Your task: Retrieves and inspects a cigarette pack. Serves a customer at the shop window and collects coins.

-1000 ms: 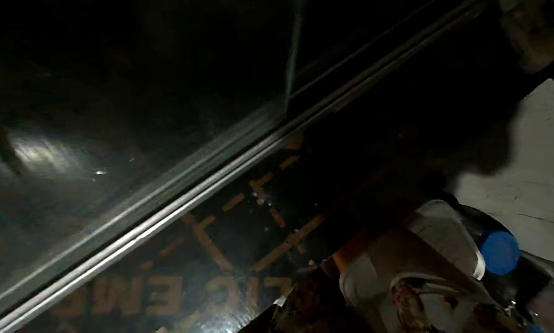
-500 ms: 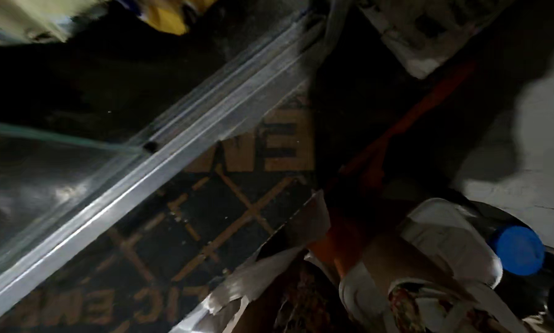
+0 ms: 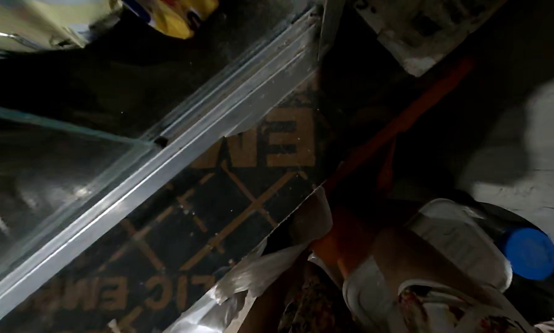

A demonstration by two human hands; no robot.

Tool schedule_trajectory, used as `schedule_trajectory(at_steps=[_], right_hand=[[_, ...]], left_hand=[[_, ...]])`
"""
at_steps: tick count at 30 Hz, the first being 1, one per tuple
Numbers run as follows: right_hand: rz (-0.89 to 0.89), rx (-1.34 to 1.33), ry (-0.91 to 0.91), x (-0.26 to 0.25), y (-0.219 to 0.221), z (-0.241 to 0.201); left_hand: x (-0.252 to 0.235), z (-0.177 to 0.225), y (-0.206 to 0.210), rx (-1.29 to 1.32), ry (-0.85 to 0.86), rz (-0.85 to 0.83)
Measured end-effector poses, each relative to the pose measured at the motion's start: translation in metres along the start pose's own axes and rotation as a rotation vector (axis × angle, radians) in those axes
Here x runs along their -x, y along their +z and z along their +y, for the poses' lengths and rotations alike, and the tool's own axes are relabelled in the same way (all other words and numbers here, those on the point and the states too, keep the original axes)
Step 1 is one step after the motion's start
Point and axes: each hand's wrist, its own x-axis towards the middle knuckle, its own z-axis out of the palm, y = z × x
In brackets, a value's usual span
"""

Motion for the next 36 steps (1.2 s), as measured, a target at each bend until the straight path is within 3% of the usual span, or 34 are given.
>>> schedule_trajectory(at_steps=[5,7,10,16,20,23,28,31,33,36], right_hand=[[-0.101,0.113,-0.231,0.003,-0.011,0.002],[-0.041,0.110,-0.207,0.006,-0.008,0.001],[-0.098,0.085,-0.008,0.002,-0.005,-0.002],[-0.020,-0.345,0.138,-0.001,0.003,-0.005],[-0.098,-0.093,-0.035,0.003,-0.003,0.000],[-0.145,-0.025,-0.090,0.007,-0.012,-0.002],[-0.140,-0.070,0.035,0.003,-0.010,-0.009],[0.052,-0.283,0.041,-0.001,0.017,0.001],[-0.086,-0.373,0.183,0.000,-0.004,-0.020],[-0.218,0.009,0.154,-0.014,-0.001,-0.020]], left_hand=[[-0.004,-0.021,0.003,0.188,0.162,0.008],[-0.001,-0.017,0.002,0.179,0.216,0.051],[-0.031,-0.028,0.008,0.131,0.120,0.109],[-0.032,-0.064,0.010,0.290,0.357,-0.022],[-0.015,-0.032,0.007,0.227,0.195,0.001],[-0.015,-0.026,0.010,0.268,0.184,0.056],[0.000,0.001,-0.002,-0.024,0.110,0.008],[-0.021,-0.022,0.005,0.046,0.258,0.067],[-0.029,-0.029,0.009,0.138,0.354,0.092],[-0.021,-0.025,0.012,0.282,0.462,0.018]])
